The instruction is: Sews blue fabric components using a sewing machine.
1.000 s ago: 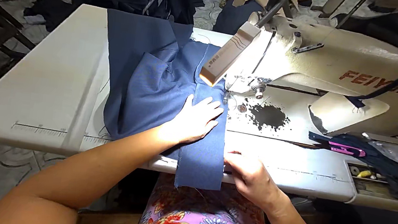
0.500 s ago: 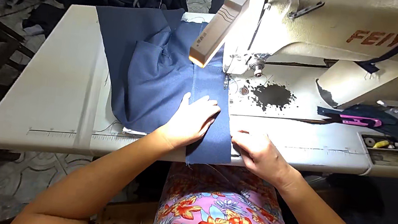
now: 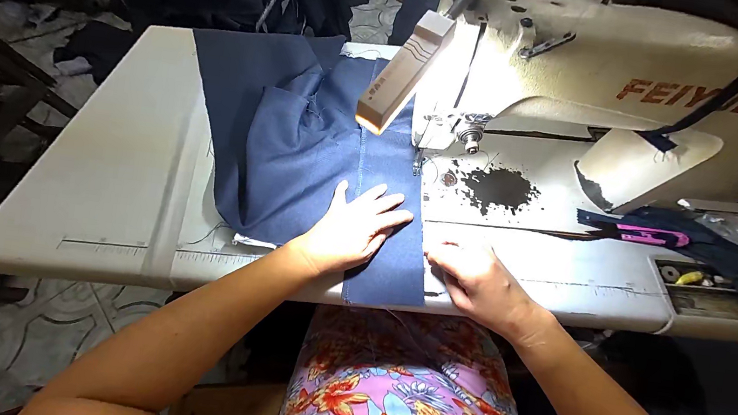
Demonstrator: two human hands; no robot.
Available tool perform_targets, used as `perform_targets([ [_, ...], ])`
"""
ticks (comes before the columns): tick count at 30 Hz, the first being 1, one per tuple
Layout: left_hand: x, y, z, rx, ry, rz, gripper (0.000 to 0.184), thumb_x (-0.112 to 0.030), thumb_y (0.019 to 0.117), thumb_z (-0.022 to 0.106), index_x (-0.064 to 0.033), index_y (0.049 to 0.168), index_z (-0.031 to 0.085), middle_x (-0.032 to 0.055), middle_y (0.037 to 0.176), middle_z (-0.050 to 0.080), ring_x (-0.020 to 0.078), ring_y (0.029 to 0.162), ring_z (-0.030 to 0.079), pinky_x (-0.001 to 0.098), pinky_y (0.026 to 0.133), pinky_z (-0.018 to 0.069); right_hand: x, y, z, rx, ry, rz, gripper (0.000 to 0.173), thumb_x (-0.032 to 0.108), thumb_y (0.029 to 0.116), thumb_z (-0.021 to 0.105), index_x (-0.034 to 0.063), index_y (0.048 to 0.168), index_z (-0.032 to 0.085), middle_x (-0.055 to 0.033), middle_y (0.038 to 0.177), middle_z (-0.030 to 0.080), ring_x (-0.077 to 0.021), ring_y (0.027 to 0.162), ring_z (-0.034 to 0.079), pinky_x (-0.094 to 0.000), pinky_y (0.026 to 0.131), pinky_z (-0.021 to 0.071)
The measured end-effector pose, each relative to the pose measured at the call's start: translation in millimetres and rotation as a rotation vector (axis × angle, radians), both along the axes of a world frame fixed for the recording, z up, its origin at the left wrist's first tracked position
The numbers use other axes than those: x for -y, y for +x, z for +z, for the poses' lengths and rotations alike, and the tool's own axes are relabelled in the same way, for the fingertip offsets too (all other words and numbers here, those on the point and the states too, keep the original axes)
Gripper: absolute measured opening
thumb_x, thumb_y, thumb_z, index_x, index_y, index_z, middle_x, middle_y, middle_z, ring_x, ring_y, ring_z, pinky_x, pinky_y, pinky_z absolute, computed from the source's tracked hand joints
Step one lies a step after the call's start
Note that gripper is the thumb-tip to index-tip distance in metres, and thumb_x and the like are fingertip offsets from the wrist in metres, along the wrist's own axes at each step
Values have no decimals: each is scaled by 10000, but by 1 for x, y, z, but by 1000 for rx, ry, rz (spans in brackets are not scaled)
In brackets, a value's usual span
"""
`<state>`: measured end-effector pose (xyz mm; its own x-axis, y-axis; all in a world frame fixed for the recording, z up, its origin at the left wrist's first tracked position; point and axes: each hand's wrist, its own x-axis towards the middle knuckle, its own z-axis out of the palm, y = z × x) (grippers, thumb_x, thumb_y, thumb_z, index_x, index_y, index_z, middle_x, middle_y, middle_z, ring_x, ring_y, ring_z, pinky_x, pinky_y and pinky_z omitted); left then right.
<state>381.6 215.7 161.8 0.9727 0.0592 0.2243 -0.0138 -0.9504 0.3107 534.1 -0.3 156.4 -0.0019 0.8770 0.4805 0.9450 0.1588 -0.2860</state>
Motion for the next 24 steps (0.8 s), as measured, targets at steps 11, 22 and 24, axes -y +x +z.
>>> perform_targets([
  [11,-31,30,6,-57,-32,2,433,-238,1060,391,-246,1425,624,65,1548,521,378,1499,372,840,1076,150,-31,24,7,30,-60,-9,259,58,891,547,29,1043,754,-136,1057,735,-322,1054,686,-533,918,527],
  [22,-23,24,18,-31,37,7,373,-120,1002,487,-137,1322,678,112,1489,568,384,1463,427,811,1101,192,-37,33,2,11,-35,6,317,56,885,537,19,1112,754,-133,1051,743,-314,1021,690,-505,944,518],
  [24,-16,15,15,-41,8,7,385,-127,1020,465,-126,1350,663,116,1471,587,375,1443,460,797,1109,204,-35,32,0,-7,-25,-2,320,42,891,537,18,1124,754,-133,1072,746,-319,1047,686,-500,962,512],
])
